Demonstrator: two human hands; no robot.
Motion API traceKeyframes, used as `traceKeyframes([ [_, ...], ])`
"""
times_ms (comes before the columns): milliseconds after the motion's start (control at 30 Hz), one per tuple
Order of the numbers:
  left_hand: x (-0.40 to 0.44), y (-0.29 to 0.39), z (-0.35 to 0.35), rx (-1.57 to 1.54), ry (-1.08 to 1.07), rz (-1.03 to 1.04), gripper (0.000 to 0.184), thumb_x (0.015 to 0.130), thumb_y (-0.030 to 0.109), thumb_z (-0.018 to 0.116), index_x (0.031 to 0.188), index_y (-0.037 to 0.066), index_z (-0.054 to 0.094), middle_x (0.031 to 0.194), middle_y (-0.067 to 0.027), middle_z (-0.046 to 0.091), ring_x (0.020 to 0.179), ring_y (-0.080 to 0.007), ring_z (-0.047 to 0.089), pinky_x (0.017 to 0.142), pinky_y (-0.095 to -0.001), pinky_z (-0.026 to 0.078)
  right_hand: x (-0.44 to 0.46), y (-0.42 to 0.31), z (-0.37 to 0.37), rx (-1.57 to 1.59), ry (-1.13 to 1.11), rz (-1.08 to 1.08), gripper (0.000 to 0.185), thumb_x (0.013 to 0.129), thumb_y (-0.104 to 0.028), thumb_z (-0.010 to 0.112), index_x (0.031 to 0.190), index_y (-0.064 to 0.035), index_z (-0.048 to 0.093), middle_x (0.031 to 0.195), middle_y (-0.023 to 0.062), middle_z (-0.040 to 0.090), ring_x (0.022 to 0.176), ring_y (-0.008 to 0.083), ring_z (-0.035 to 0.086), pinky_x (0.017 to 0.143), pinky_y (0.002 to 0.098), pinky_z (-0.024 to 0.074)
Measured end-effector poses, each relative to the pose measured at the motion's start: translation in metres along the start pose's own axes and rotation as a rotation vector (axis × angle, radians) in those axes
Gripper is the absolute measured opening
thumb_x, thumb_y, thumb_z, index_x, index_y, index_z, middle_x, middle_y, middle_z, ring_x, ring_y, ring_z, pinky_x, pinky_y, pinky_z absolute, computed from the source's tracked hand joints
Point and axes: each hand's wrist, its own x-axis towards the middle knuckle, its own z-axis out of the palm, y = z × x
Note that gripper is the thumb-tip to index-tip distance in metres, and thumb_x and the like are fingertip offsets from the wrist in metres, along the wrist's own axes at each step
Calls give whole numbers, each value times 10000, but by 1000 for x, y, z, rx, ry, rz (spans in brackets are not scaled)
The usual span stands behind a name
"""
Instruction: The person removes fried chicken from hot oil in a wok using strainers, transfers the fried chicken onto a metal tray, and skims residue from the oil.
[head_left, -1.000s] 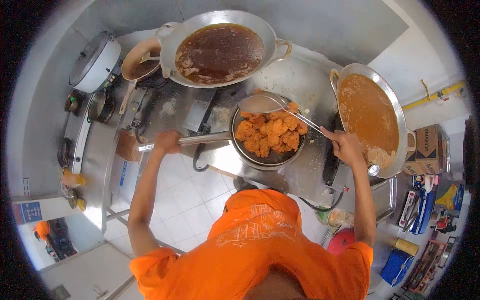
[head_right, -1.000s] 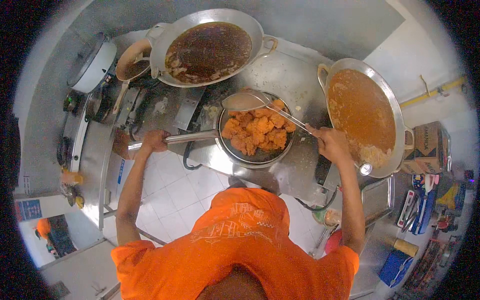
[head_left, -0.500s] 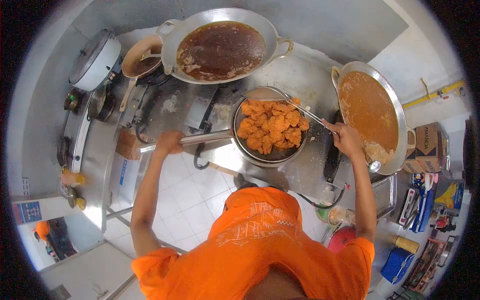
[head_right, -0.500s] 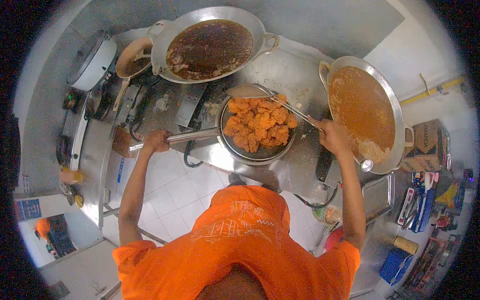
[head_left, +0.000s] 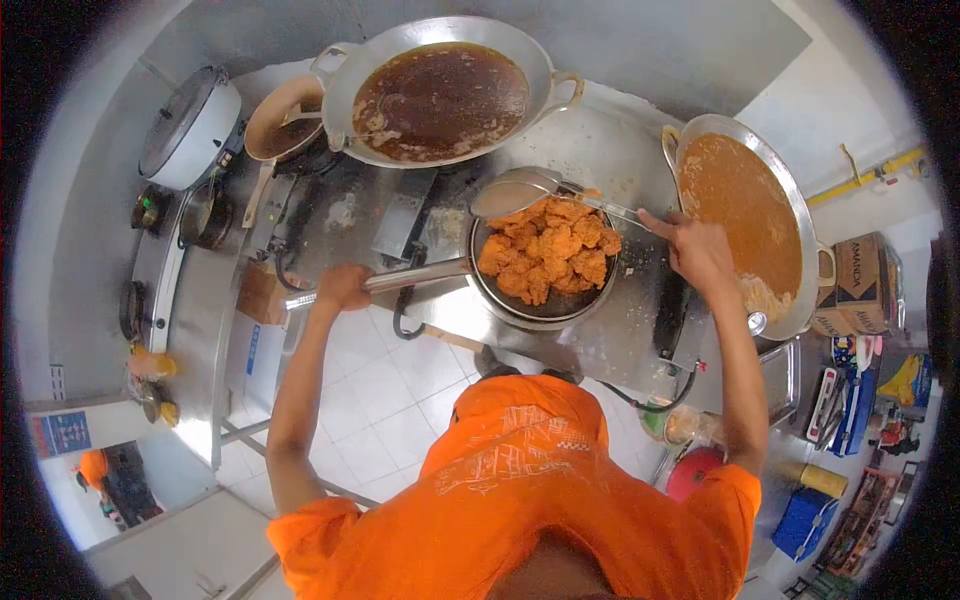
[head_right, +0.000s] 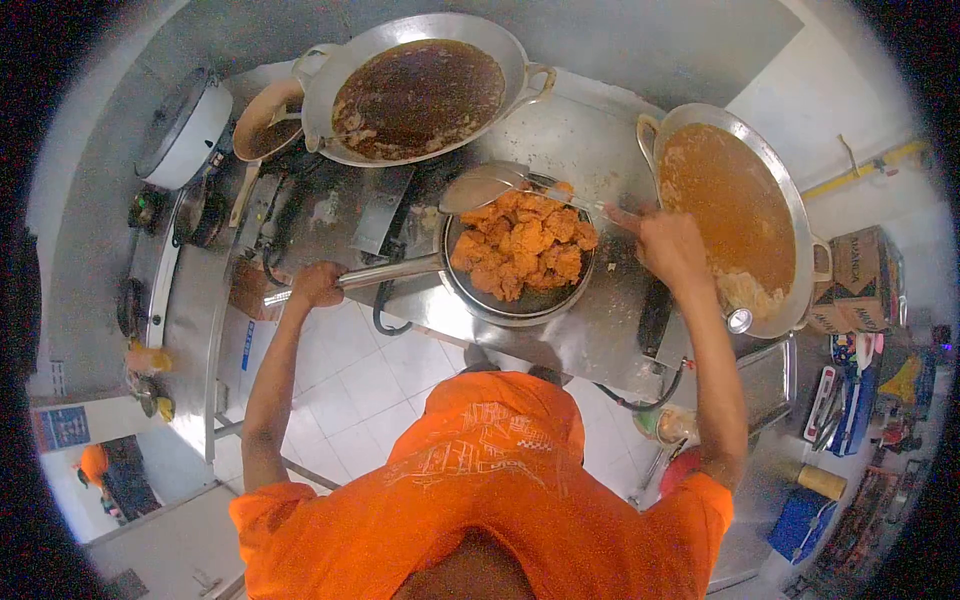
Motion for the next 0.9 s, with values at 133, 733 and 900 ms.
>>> traceKeyframes([
  [133, 6, -15, 21, -61, 21, 20, 336, 652, 151, 610, 970, 191, 711, 959, -131, 687, 956, -335, 646, 821, -466, 518, -6, -6, -52, -55, -71, -79, 685, 684, 32, 586, 1283, -300, 595, 842, 86, 619, 694, 292, 630, 613, 413, 514],
  [733, -48, 25, 46, -424, -124, 226, 385, 659, 131, 631, 1038, 74, 671, 989, -201, 672, 973, -340, 636, 816, -428, 508, -70, 7, -42, 288, -44, 207, 650, 673, 61, 576, 1237, -256, 633, 852, 203, 650, 721, 394, 615, 685, 431, 505],
  [900, -71, 52, 40, -797, -509, 12, 515, 804, 212, 721, 1233, 9, 521, 908, -78, 599, 745, -159, 586, 638, -296, 525, -93, -7, 4, 677, 129, 325, 527, 786, 78, 555, 1230, -192, 638, 1012, 197, 669, 780, 329, 668, 729, 359, 513],
])
